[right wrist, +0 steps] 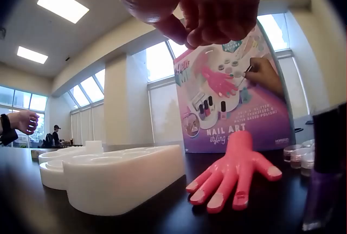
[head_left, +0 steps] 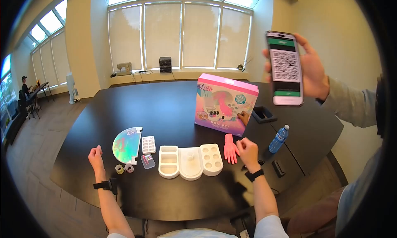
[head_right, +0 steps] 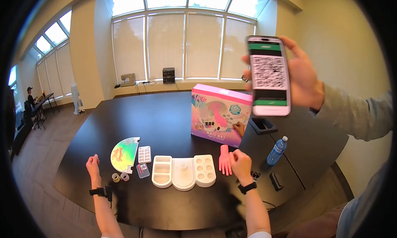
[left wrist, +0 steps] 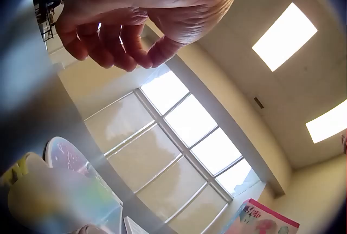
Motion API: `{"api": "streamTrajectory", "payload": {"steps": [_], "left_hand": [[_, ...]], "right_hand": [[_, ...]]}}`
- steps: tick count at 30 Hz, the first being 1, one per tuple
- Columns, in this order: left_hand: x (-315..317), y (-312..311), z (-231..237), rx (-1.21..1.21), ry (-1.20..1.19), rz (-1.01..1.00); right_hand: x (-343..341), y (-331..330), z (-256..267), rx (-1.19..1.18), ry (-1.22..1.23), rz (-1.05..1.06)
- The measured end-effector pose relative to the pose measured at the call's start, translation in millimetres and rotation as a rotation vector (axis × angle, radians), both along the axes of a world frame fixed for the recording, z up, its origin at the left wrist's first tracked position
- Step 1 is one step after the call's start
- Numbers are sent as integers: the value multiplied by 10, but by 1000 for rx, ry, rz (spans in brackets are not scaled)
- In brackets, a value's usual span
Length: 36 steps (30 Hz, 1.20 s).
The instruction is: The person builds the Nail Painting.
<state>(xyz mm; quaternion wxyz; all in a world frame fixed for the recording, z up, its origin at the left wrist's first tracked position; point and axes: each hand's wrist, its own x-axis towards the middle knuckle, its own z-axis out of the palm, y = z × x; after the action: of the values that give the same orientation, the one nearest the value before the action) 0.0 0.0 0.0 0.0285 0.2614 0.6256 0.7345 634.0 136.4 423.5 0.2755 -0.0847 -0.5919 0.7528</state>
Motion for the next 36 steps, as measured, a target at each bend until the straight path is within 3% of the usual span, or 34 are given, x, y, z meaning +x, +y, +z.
{"api": "streamTrajectory", "payload": {"steps": [4, 8, 10, 15, 22, 26, 28, 30, 34, 36], "left_hand": [[351, 42, 52, -15, -222, -25], [437, 74, -70, 70, -289, -53], [475, 69, -120, 84, -299, -57], [534, 55, -215, 174, -303, -66], [719, 37, 1, 225, -377, -146], [869, 97, 43, 193, -224, -156], [982, 135, 62, 201, -96, -156], [1146, 181, 99, 236, -57, -166], [1555, 287, 118, 112, 222, -231], [1956, 260, 359, 23, 406, -273]], "right_hand": [[-428, -270, -132, -68, 15, 65], [-696, -439, -139, -115, -14, 111], [-768, -422, -126, 36, -62, 260], [-987, -628, -23, 5, 30, 208], [-1019, -433, -58, -63, 18, 149], [-978, -190, -209, -30, -7, 187], [-951, -152, -239, -110, -46, 28], [-909, -43, -276, -108, -53, 39], [-873, 24, -265, -21, -116, 71], [-895, -31, -212, -59, -42, 87]]}}
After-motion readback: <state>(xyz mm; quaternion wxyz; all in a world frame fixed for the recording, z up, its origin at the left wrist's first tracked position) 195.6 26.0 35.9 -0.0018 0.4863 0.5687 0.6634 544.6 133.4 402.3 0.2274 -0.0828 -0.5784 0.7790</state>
